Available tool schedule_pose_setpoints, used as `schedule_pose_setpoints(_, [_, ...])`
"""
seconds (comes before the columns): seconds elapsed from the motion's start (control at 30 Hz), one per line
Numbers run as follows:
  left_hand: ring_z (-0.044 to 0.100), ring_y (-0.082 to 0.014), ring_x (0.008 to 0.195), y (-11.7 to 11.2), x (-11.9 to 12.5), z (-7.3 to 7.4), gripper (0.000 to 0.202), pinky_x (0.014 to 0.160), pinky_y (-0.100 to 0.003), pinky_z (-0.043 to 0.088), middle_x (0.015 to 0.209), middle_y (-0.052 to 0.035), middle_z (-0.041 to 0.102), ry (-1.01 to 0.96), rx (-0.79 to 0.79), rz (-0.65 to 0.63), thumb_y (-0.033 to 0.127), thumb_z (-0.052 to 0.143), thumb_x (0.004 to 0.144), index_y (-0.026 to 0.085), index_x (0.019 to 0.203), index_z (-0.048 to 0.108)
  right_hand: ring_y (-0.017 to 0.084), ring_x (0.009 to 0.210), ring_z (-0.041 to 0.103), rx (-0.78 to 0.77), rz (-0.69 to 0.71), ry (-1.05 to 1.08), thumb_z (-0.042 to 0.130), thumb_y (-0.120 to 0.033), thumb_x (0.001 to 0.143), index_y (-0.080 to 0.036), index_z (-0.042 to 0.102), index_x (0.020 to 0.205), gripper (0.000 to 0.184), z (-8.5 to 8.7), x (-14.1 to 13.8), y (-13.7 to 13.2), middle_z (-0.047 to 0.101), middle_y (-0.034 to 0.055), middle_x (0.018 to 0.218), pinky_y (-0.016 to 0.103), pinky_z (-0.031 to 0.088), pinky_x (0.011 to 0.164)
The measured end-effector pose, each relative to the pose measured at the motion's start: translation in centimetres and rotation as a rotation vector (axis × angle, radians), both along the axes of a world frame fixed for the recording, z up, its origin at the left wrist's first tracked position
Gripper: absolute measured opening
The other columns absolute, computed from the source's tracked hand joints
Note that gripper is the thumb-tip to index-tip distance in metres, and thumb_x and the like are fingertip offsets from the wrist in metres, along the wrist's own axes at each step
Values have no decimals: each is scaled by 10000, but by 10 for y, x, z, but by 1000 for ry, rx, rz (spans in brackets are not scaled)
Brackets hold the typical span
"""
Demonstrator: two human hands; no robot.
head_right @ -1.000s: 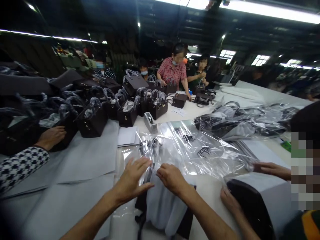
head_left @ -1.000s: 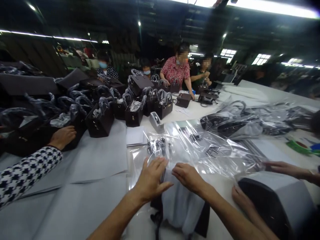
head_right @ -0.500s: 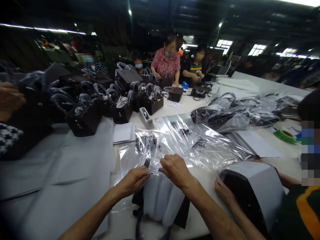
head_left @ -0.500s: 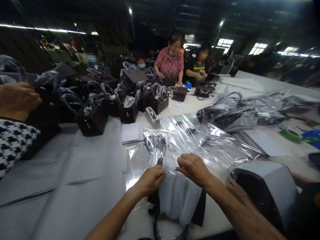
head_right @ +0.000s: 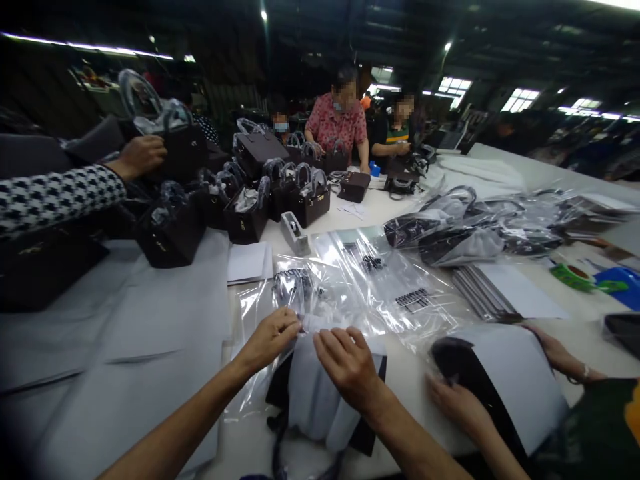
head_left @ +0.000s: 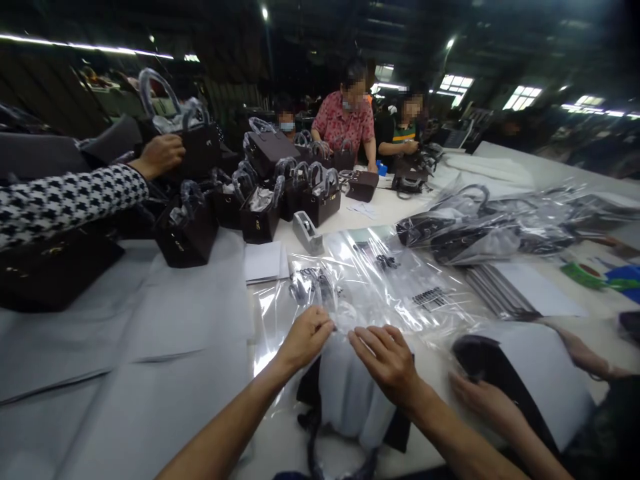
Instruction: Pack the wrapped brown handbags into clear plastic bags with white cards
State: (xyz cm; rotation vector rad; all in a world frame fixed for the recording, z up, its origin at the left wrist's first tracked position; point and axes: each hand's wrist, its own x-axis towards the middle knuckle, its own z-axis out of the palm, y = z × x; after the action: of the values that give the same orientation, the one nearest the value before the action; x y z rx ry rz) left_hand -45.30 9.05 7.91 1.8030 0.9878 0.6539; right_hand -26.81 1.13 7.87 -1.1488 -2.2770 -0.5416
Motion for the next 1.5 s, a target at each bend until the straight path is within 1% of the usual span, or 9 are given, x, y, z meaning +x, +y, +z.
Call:
schedule_pose_setpoints(0.17, [524, -145, 704, 29, -9, 18, 353, 644, -265, 424, 834, -51, 562, -53, -95, 181, 355, 346, 830, 134, 810, 620, 181, 1010, 527, 25, 153, -30, 473, -66, 837, -107, 581, 1032, 226, 18, 13, -7, 607, 95, 1086, 359, 404, 871])
schedule_pose_setpoints(0.3, [516, -132, 665, 25, 1, 34, 232, 648, -239, 409, 703, -5, 560, -96, -128, -4, 342, 533, 726, 163, 618, 633, 206, 1046, 517, 69, -10, -24, 567, -132, 801, -141, 565, 1070, 270, 32, 2, 5, 577, 109, 1141, 374, 415, 869])
schedule_pose_setpoints(0.6, [500, -117, 587, 33, 6, 23, 306, 557, -236, 386, 663, -19, 573, -148, -286, 159, 386, 441, 745, 131, 729, 611, 189, 1037, 521, 71, 87, -72, 481, -93, 833, -131, 601, 859, 128, 30, -5, 1, 593, 86, 1118, 401, 373, 940])
schedule_pose_setpoints(0.77, [457, -91, 499, 26, 13, 35, 240, 527, -221, 368, 512, 22, 498, -170, -357, -48, 345, 522, 692, 132, 605, 589, 217, 1121, 459, 27, -74, -70, 482, -134, 841, -170, 547, 1111, 280, 32, -6, 7, 516, 102, 1228, 434, 353, 955])
schedule_pose_setpoints(0.97, [510, -106, 509, 10, 26, 28, 237, 522, -226, 417, 546, -1, 538, -136, -359, -60, 326, 467, 716, 138, 594, 543, 223, 1148, 442, 73, -2, -81, 449, -73, 833, -123, 586, 906, 164, 27, -11, 14, 543, 105, 1186, 484, 308, 1007])
schedule_pose_setpoints(1.13, [502, -111, 493, 52, 13, 40, 241, 503, -238, 399, 625, 1, 513, -72, -99, 304, 294, 300, 811, 165, 709, 477, 212, 1033, 514, -6, 136, -213, 408, -46, 812, -135, 566, 760, 189, 14, -18, -17, 615, 70, 937, 462, 319, 1016])
schedule_pose_setpoints(1.27, [479, -129, 629, 76, 3, 74, 238, 641, -261, 368, 660, 5, 475, 1, 267, 493, 289, 307, 856, 180, 740, 484, 167, 597, 511, -111, -144, -309, 346, 16, 744, -163, 509, 588, 288, 12, -14, -41, 494, 34, 536, 435, 464, 812])
schedule_pose_setpoints(1.43, [444, -112, 563, 32, 27, 103, 215, 516, -243, 305, 687, 1, 518, 199, 745, 151, 180, 327, 859, 189, 841, 542, 263, 756, 572, -58, -329, -211, 323, -24, 765, -105, 632, 876, 338, 55, -25, -36, 622, 163, 909, 384, 480, 558])
schedule_pose_setpoints(1.5, [451, -118, 528, 3, 43, 104, 228, 448, -249, 268, 674, -6, 522, 309, 1032, -43, 108, 319, 832, 175, 863, 535, 232, 705, 576, 41, -297, -84, 271, -62, 828, -71, 646, 823, 375, 62, -34, -18, 630, 172, 828, 349, 485, 540])
